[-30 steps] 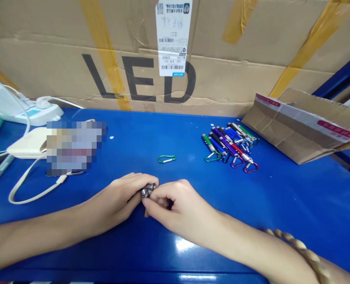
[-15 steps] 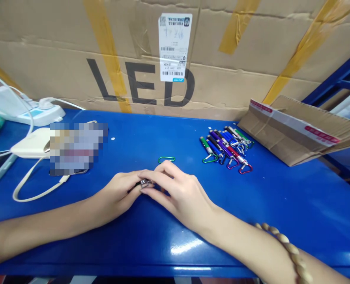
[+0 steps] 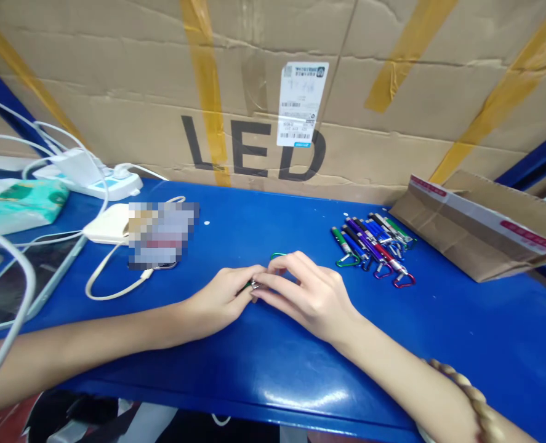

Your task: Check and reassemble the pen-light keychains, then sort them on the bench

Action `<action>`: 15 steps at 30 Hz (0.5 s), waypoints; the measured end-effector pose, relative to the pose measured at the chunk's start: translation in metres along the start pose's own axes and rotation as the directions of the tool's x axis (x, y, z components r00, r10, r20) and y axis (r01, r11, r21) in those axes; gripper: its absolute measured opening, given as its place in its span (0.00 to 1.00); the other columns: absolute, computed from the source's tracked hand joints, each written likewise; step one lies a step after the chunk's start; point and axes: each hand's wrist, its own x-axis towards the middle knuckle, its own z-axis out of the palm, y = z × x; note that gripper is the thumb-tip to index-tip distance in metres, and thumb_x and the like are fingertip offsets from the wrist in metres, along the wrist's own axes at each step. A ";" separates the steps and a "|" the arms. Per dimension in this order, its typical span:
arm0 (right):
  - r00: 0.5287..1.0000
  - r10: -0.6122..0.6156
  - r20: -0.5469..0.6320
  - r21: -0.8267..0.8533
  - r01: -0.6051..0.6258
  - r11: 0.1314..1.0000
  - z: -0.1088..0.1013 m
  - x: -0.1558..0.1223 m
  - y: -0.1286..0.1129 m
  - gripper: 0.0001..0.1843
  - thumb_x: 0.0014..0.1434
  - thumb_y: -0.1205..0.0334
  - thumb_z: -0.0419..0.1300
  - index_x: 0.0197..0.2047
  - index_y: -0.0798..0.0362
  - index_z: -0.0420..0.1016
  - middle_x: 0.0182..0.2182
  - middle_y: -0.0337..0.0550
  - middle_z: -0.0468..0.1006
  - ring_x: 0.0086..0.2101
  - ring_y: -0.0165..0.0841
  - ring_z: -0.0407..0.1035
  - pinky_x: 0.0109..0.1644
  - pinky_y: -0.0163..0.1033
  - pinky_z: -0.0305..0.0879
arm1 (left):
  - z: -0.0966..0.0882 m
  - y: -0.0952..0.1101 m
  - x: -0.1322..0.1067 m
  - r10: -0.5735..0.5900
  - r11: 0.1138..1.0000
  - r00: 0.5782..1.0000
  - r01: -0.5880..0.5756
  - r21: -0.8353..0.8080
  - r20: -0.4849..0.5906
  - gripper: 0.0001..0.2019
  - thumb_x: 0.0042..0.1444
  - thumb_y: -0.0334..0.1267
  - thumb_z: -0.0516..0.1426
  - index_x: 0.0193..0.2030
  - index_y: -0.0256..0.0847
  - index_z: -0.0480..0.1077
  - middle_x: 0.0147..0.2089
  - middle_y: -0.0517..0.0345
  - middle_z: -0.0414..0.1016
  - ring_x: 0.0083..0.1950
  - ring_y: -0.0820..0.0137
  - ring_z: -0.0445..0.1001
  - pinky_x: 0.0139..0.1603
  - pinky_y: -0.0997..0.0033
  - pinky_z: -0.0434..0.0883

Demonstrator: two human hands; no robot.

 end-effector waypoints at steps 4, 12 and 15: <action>0.992 -0.122 -0.033 -0.145 0.116 0.983 0.000 0.009 -0.003 0.08 0.54 0.65 0.62 0.39 0.55 0.73 0.31 0.43 0.76 0.30 0.28 0.69 0.27 0.30 0.63 | 0.000 -0.004 0.000 -0.039 0.996 0.998 0.035 -0.077 -0.041 0.11 0.55 0.26 0.46 0.40 0.38 0.66 0.31 0.59 0.71 0.33 0.72 0.71 0.37 0.74 0.66; 0.987 -0.160 0.005 -0.293 0.155 0.944 0.009 0.033 -0.008 0.04 0.57 0.66 0.58 0.36 0.55 0.74 0.28 0.41 0.76 0.27 0.26 0.69 0.25 0.29 0.61 | -0.009 -0.008 0.003 -0.109 0.987 0.979 0.086 -0.133 -0.174 0.10 0.54 0.25 0.46 0.35 0.37 0.67 0.26 0.61 0.69 0.29 0.72 0.69 0.33 0.74 0.64; 0.999 -0.048 0.017 -0.257 0.050 0.965 0.017 0.042 -0.008 0.07 0.59 0.64 0.56 0.37 0.54 0.74 0.30 0.42 0.76 0.29 0.26 0.70 0.25 0.29 0.61 | -0.017 -0.007 0.007 -0.186 0.977 0.958 0.156 -0.145 -0.219 0.11 0.53 0.24 0.46 0.35 0.36 0.68 0.26 0.60 0.70 0.29 0.72 0.70 0.32 0.74 0.64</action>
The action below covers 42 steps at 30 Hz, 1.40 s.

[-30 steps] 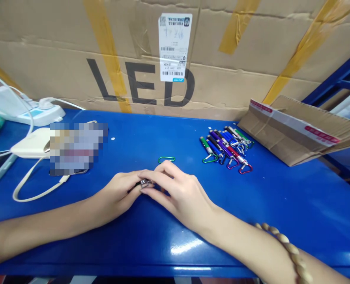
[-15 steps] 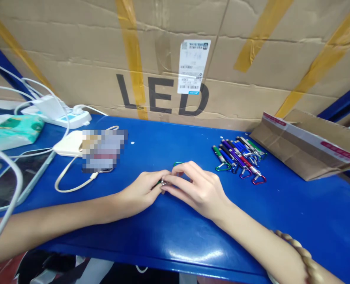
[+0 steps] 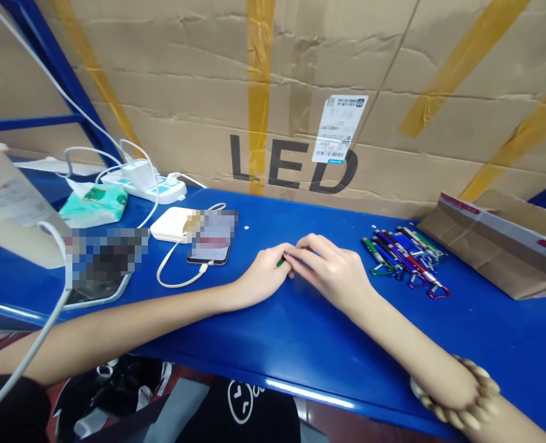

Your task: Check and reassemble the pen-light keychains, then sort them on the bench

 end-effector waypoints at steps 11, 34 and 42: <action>0.929 0.350 0.118 0.412 -0.366 0.834 0.000 0.041 -0.007 0.09 0.58 0.60 0.56 0.33 0.53 0.77 0.29 0.43 0.73 0.26 0.27 0.66 0.21 0.31 0.61 | -0.033 0.015 -0.003 -0.007 1.000 0.996 0.006 -0.013 -0.094 0.08 0.59 0.29 0.46 0.37 0.36 0.66 0.28 0.60 0.68 0.32 0.71 0.68 0.35 0.73 0.64; 0.918 0.357 0.170 0.611 -0.383 0.693 0.008 0.021 -0.036 0.06 0.55 0.66 0.60 0.36 0.50 0.77 0.29 0.42 0.73 0.26 0.27 0.68 0.21 0.31 0.65 | -0.051 -0.011 -0.052 0.023 1.000 0.993 -0.024 0.007 0.117 0.08 0.62 0.37 0.46 0.37 0.41 0.64 0.31 0.62 0.66 0.33 0.74 0.66 0.36 0.75 0.63; 0.868 0.421 0.263 0.669 -0.479 0.568 0.009 0.021 -0.034 0.04 0.54 0.64 0.61 0.32 0.50 0.78 0.27 0.41 0.75 0.26 0.28 0.70 0.19 0.29 0.66 | -0.052 -0.008 -0.055 0.054 0.996 0.993 -0.060 0.062 0.103 0.09 0.62 0.38 0.46 0.42 0.42 0.65 0.37 0.60 0.71 0.37 0.72 0.69 0.38 0.75 0.64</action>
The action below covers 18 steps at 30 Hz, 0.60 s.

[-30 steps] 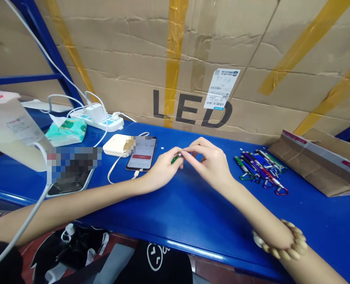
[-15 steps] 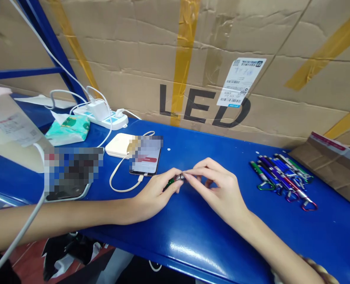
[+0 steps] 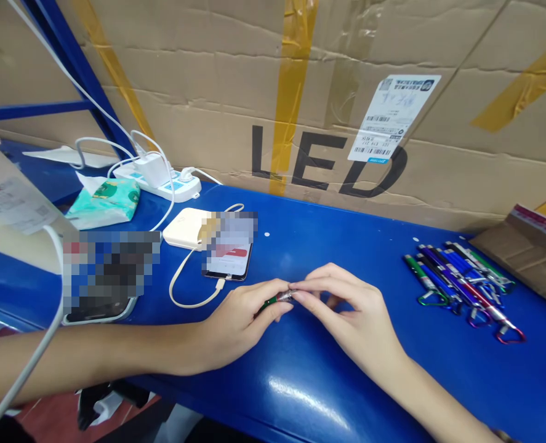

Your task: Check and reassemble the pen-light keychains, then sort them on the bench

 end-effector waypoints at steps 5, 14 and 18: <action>0.997 0.075 0.012 0.035 -0.076 0.997 -0.001 0.000 0.002 0.05 0.54 0.62 0.61 0.31 0.50 0.79 0.27 0.41 0.76 0.25 0.28 0.70 0.18 0.28 0.66 | -0.002 0.002 0.001 -0.036 0.996 0.999 0.036 -0.081 0.009 0.10 0.62 0.38 0.47 0.45 0.42 0.66 0.31 0.62 0.69 0.32 0.74 0.68 0.35 0.76 0.63; 0.996 0.086 0.010 0.005 -0.086 0.996 -0.003 0.001 0.002 0.06 0.53 0.59 0.61 0.31 0.51 0.79 0.27 0.43 0.78 0.24 0.29 0.71 0.18 0.30 0.66 | -0.005 0.002 0.004 -0.088 0.986 0.996 0.088 -0.143 0.008 0.09 0.62 0.37 0.48 0.39 0.40 0.67 0.30 0.63 0.68 0.31 0.75 0.66 0.35 0.77 0.62; 0.997 0.069 -0.027 0.007 -0.069 0.998 -0.006 0.002 -0.002 0.04 0.53 0.62 0.62 0.30 0.50 0.79 0.27 0.42 0.78 0.25 0.29 0.71 0.18 0.29 0.66 | -0.004 0.002 0.004 -0.056 0.994 0.998 0.056 -0.093 0.004 0.09 0.61 0.36 0.48 0.41 0.40 0.68 0.32 0.62 0.70 0.31 0.75 0.67 0.35 0.77 0.63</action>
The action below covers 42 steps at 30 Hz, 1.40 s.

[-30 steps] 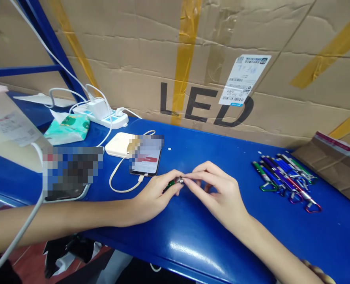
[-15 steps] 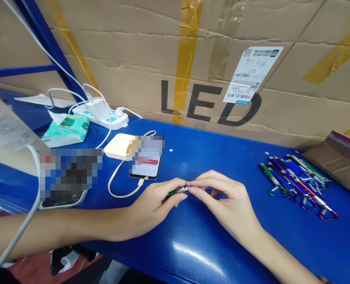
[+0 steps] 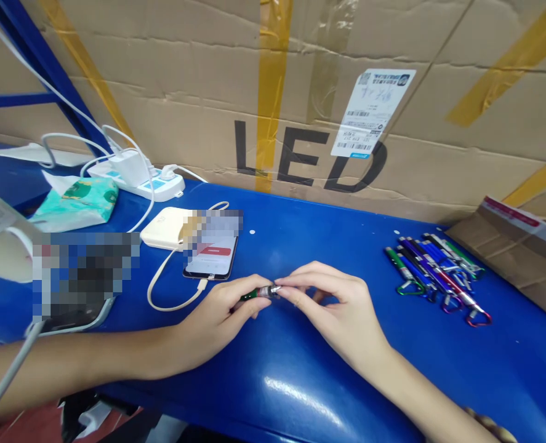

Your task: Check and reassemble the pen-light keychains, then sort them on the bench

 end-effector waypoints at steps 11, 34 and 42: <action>0.997 -0.065 0.044 0.040 0.063 0.997 -0.004 -0.003 -0.005 0.03 0.52 0.67 0.62 0.30 0.51 0.78 0.27 0.40 0.79 0.27 0.28 0.71 0.23 0.30 0.66 | 0.004 0.000 -0.001 0.075 0.996 0.997 -0.074 0.054 -0.027 0.09 0.60 0.35 0.49 0.41 0.40 0.69 0.38 0.59 0.75 0.38 0.73 0.72 0.38 0.77 0.65; 0.564 0.375 0.736 0.355 -0.792 0.496 -0.003 -0.008 0.001 0.18 0.49 0.50 0.63 0.24 0.58 0.73 0.15 0.32 0.64 0.13 0.18 0.54 0.12 0.24 0.53 | 0.009 -0.011 -0.010 0.409 0.712 0.910 -0.367 0.598 0.071 0.11 0.62 0.35 0.45 0.38 0.41 0.68 0.27 0.61 0.74 0.25 0.73 0.72 0.26 0.76 0.65; 0.756 0.381 0.532 0.250 -0.570 0.783 -0.005 -0.006 -0.001 0.19 0.53 0.49 0.58 0.23 0.57 0.70 0.15 0.33 0.64 0.14 0.21 0.58 0.14 0.26 0.58 | 0.008 -0.002 -0.008 0.138 0.927 0.986 -0.163 0.339 0.094 0.10 0.63 0.37 0.45 0.49 0.45 0.60 0.39 0.63 0.76 0.34 0.73 0.75 0.32 0.76 0.66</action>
